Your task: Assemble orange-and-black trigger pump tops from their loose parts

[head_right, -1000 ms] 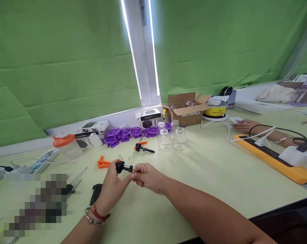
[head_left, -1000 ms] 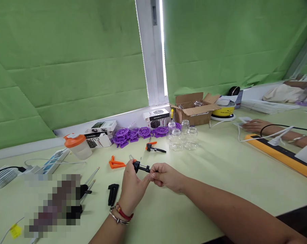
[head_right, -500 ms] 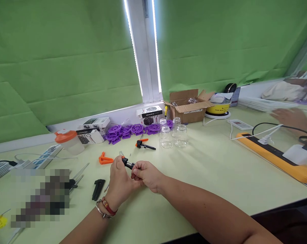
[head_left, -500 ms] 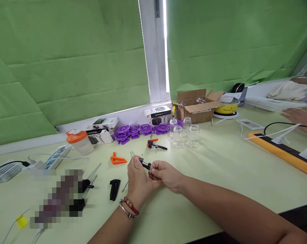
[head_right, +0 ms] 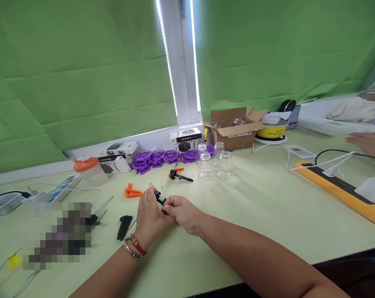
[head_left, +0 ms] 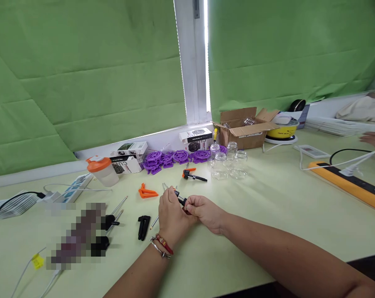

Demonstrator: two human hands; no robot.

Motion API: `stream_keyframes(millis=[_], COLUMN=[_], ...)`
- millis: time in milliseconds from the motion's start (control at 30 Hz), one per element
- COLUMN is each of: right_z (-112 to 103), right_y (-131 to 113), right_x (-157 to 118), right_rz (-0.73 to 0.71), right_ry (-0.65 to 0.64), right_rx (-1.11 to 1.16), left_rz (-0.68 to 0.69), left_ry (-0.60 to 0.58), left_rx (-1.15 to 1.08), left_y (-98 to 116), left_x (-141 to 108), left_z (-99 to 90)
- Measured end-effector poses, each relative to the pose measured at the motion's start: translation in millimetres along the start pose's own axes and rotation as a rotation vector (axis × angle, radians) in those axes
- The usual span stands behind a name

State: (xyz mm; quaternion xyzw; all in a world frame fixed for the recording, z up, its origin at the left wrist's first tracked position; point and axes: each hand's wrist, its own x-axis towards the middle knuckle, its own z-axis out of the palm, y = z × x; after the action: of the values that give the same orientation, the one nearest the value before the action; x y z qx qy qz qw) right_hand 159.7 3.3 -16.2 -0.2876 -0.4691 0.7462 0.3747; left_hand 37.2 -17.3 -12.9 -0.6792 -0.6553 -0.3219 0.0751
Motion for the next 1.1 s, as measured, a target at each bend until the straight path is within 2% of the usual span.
stream_keyframes(millis=[267, 567, 733, 800, 967, 1100], right_z=[-8, -14, -18, -21, -34, -33], right_y=[-2, -3, -10, -16, -28, -25], right_x=[0, 4, 1, 1, 3, 4], right_rz=[0.018, 0.055, 0.081, 0.062, -0.126, -0.053], right_ry=[-0.096, -0.126, -0.185, -0.154, 0.068, 0.133], right_rx=[0.019, 0.034, 0.011, -0.037, -0.32, -0.381], left_rz=[0.006, 0.011, -0.016, -0.022, -0.056, -0.034], left_ry=[-0.033, -0.047, -0.108, -0.138, -0.201, -0.19], left_rx=[-0.028, -0.076, -0.096, -0.096, -0.098, -0.086], left_y=[3, 1, -2, -5, -6, -3], left_x=[-2, 0, 1, 1, 2, 4], left_z=[-3.7, -1.4, -5.4, -7.2, -12.0, -13.7])
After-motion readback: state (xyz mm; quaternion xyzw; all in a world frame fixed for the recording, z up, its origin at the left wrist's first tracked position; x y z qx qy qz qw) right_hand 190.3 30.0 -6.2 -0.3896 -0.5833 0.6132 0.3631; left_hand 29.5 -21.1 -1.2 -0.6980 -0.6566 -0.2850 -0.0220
